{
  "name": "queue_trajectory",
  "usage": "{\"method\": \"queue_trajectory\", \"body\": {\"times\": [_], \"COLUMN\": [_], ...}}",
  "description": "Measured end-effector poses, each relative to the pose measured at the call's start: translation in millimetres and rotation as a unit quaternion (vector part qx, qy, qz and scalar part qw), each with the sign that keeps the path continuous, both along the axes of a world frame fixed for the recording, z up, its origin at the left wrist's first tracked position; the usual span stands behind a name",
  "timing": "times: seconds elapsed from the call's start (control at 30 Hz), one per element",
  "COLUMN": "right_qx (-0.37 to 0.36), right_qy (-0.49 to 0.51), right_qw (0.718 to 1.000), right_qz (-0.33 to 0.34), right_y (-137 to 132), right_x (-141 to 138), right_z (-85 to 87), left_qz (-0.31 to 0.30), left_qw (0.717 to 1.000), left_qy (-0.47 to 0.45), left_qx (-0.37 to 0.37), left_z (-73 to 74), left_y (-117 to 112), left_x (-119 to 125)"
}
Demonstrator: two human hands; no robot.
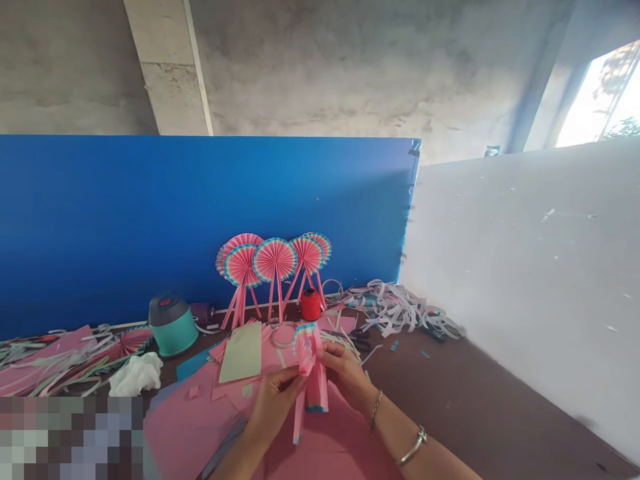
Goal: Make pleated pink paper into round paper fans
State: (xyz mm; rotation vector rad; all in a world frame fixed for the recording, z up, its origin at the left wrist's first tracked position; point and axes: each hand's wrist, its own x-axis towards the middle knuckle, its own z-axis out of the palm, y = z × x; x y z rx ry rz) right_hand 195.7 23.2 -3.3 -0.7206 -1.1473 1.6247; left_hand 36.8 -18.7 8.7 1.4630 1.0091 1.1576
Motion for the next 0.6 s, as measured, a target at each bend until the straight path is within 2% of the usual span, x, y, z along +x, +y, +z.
{"method": "queue_trajectory", "body": {"times": [0.07,0.23,0.4,0.6], "right_qx": [-0.013,-0.026,-0.042,-0.037], "right_qy": [0.010,-0.009,0.000,0.008], "right_qw": [1.000,1.000,0.999,0.998], "right_qz": [0.010,-0.016,0.009,0.047], "right_y": [0.2,2.8,2.1,2.4], "right_x": [1.6,3.0,2.5,3.3], "right_z": [0.8,-1.2,-3.1,-7.3], "left_qz": [-0.003,0.040,0.017,0.004], "left_qw": [1.000,0.999,0.997,0.997], "left_qy": [-0.013,-0.004,-0.064,-0.064], "left_qx": [0.004,0.006,-0.028,-0.037], "left_z": [0.1,-6.5,-5.9,-3.1], "left_y": [0.7,4.1,3.0,1.4], "left_x": [-1.3,-5.7,-5.8,-3.6]}}
